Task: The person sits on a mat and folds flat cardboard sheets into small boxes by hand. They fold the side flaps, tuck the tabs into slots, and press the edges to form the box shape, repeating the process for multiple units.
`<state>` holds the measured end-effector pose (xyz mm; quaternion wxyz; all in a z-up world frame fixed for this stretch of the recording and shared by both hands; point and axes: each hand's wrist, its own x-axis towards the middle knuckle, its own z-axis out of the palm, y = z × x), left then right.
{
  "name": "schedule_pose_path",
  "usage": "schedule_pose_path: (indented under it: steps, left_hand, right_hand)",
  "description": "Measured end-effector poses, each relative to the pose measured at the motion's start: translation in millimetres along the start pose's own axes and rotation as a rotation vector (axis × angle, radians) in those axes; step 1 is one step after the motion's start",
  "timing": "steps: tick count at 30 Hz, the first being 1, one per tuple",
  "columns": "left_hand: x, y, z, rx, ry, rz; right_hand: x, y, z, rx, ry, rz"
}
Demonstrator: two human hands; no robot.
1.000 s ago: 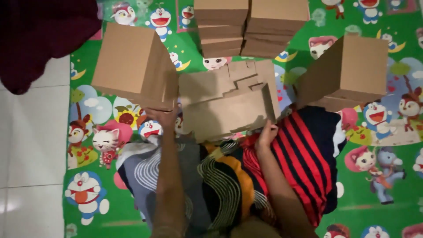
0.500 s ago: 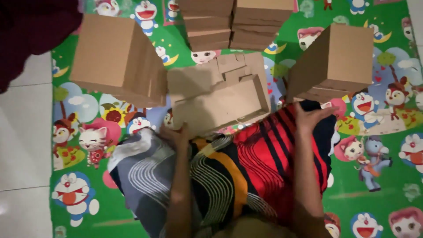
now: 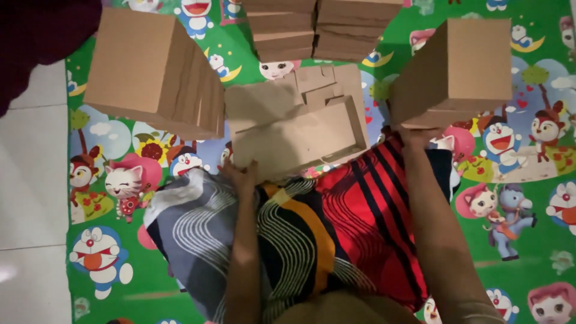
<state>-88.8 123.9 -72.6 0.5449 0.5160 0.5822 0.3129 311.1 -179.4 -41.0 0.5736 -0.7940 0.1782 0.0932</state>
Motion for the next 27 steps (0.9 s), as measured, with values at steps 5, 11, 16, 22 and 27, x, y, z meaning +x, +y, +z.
schedule_pose_path:
  steps: [5, 11, 16, 22, 27]
  left_hand:
    - [15.8, -19.1, 8.1, 0.24, 0.071, 0.227]
    - [2.2, -13.0, 6.0, 0.402, 0.175, 0.329]
    - [12.0, -43.0, 0.2, 0.455, 0.248, 0.25]
    - [-2.2, -31.0, -2.8, 0.307, 0.114, 0.242]
    - [-6.2, -40.0, -5.3, 0.067, 0.004, 0.21]
  right_hand:
    - [-18.8, -14.9, 12.8, -0.159, 0.091, -0.035]
    - [26.9, 30.4, 43.1, -0.342, 0.214, -0.142]
    - [22.3, 51.5, 42.8, 0.119, 0.015, -0.232]
    - [-29.1, 71.1, 36.5, 0.237, 0.07, -0.236]
    - [-129.0, 18.0, 24.9, 0.035, -0.239, -0.488]
